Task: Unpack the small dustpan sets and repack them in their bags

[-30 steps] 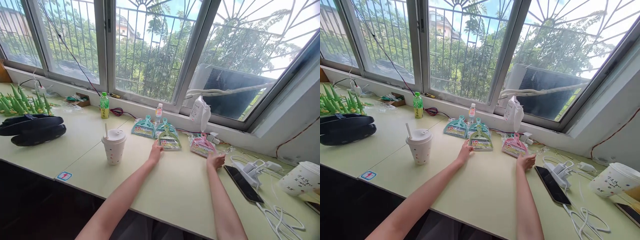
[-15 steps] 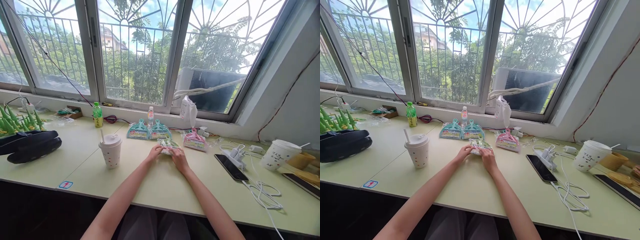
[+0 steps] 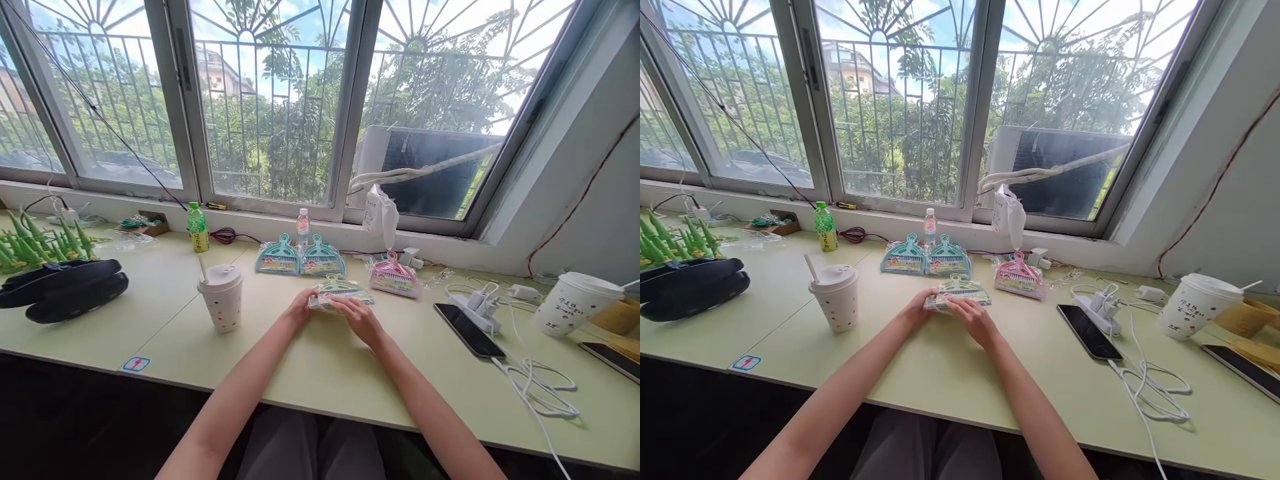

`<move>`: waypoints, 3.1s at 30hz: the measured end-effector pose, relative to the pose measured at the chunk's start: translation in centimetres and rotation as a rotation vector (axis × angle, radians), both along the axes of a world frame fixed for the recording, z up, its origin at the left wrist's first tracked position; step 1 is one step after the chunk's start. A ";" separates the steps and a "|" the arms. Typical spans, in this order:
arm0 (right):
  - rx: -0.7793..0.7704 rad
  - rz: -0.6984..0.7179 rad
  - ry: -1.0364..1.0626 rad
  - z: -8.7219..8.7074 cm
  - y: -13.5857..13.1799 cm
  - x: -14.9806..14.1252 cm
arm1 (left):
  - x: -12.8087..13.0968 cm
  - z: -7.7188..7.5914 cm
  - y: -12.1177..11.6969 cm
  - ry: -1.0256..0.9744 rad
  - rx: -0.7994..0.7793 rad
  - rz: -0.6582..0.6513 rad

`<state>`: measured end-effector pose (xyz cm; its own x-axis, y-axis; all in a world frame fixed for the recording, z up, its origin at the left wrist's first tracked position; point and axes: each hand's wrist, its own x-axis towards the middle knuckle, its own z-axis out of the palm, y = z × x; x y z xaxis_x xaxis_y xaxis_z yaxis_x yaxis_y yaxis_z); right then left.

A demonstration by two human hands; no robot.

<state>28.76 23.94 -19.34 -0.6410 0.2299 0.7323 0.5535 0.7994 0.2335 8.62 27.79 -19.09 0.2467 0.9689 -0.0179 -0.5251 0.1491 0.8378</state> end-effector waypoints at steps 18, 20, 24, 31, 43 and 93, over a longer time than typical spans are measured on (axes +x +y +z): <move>-0.396 -0.214 0.166 1.0 -0.3 1.5 | 0.5 0.4 -0.3 -0.064 0.013 0.167; -0.531 -0.200 0.226 1.0 -0.1 1.6 | 0.4 0.5 -0.3 -0.068 0.030 0.180; -0.835 -0.132 0.522 0.5 0.9 1.7 | 0.3 0.8 -0.5 -0.080 0.060 0.183; -1.256 0.019 0.956 0.3 1.6 1.8 | 0.1 1.0 -0.8 -0.062 0.114 0.096; -1.277 -0.060 1.251 -1.0 3.5 4.0 | 0.7 1.1 -1.0 0.214 0.172 -0.070; -1.196 -0.168 1.463 -1.1 4.3 8.3 | -4.2 2.0 0.6 -0.306 0.018 0.331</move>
<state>37.03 28.24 -20.43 0.3298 0.9434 0.0356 -0.1455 0.0881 -0.9854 4.43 28.43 -17.06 -0.0852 0.9960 0.0254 -0.7660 -0.0818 0.6376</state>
